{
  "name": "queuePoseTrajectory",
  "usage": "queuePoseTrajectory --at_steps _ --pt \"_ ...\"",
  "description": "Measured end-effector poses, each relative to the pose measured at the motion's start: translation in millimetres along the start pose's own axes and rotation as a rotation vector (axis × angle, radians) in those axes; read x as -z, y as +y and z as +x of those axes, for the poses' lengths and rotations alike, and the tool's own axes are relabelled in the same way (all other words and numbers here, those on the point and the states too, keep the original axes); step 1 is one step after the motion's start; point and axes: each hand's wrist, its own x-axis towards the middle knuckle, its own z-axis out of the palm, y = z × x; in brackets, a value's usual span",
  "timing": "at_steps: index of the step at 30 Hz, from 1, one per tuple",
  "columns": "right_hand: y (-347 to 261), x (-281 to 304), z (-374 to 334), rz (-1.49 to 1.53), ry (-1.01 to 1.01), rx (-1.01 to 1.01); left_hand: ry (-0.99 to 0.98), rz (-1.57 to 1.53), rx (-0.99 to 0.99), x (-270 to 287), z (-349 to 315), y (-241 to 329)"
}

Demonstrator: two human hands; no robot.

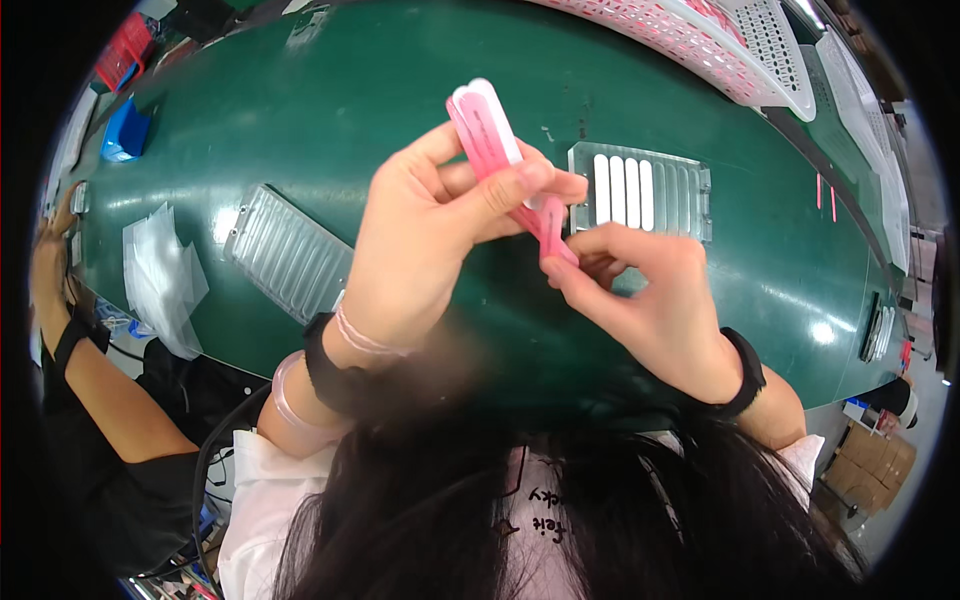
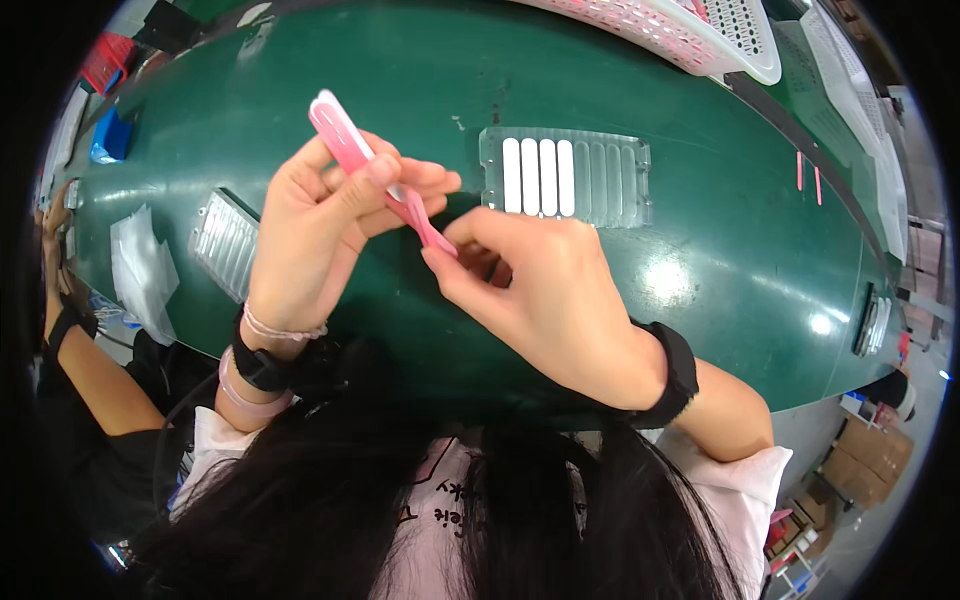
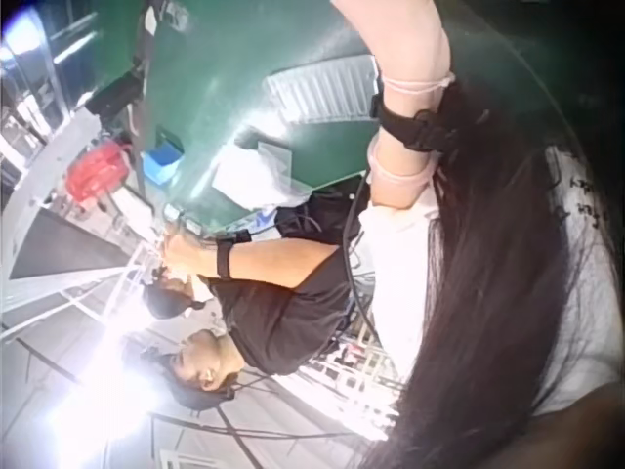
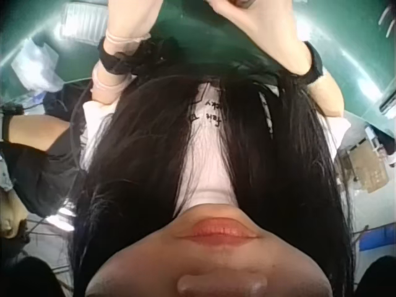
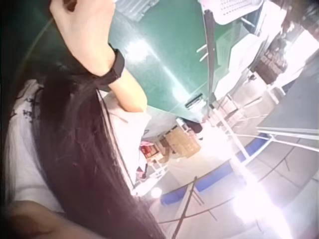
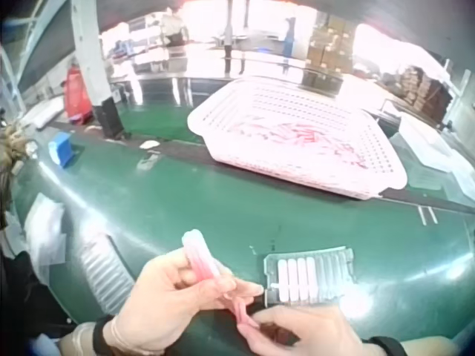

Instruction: Sorting white and pink plastic strips and placing them into a slotted plastic tray on a factory assembly line.

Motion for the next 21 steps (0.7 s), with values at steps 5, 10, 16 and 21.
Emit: queuePoseTrajectory --at_steps 5,10,16,21 --pt "3 17 -8 0.002 -0.03 0.066 -0.027 0.003 0.051 3 2 6" --pt "-2 33 -9 0.282 -0.098 -0.04 -0.045 0.026 0.132 4 3 6" --pt "-2 36 -8 0.254 -0.031 -0.001 -0.242 0.015 0.235 -1 3 4" --pt "-5 29 -2 0.299 -0.025 -0.017 -0.223 -0.134 0.231 -3 2 -3"
